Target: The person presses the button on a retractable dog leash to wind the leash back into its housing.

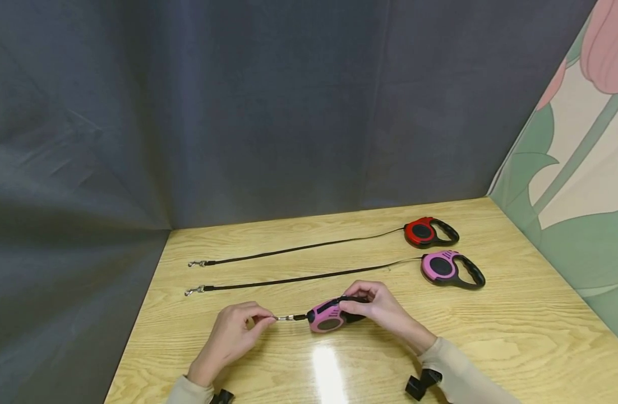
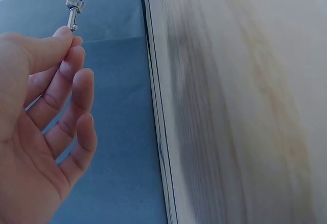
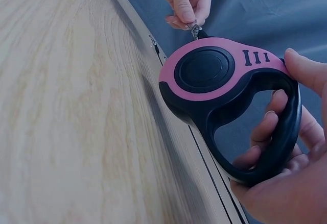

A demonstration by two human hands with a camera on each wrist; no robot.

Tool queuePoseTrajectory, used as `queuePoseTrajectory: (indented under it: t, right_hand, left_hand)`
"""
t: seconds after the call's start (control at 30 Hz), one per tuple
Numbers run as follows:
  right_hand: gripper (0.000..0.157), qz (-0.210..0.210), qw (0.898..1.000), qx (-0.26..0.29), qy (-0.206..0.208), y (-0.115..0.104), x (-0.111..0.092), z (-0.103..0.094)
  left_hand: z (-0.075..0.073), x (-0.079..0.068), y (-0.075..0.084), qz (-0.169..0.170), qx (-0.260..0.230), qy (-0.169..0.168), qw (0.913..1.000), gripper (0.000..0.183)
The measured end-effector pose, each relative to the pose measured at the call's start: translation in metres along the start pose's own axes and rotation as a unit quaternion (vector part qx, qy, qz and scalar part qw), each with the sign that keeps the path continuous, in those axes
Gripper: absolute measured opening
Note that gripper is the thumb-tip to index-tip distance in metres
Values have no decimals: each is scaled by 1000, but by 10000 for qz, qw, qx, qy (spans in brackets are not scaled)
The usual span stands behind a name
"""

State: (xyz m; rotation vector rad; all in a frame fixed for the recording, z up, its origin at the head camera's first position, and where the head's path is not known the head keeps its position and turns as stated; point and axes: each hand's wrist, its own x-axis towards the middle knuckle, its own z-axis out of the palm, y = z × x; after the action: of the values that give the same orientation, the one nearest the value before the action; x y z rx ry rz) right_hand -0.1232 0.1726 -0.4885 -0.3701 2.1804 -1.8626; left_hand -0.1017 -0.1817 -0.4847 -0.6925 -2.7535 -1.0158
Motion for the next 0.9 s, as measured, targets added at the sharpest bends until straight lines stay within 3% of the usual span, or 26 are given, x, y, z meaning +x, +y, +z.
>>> queuePoseTrajectory:
  t: [0.13, 0.33, 0.5, 0.67, 0.9]
  right_hand:
    - [25, 30, 10000, 26, 5, -1, 0, 1]
    - [27, 132, 9998, 4, 118, -3, 2, 2]
    - [26, 471, 9982, 187, 316, -6, 7, 2]
    - [20, 728, 9934, 753, 477, -11, 12, 6]
    - [6, 1024, 9816, 1570, 362, -14, 19, 13]
  left_hand:
    - [2, 3, 1, 44, -30, -70, 10000, 7]
    - [2, 6, 7, -460, 15, -570, 9973, 7]
    - [8, 11, 16, -710, -169, -926, 9930, 24]
    - [22, 20, 32, -978, -982, -745, 9875, 46]
    - [37, 33, 43, -1010, -2320, -753, 9645, 45]
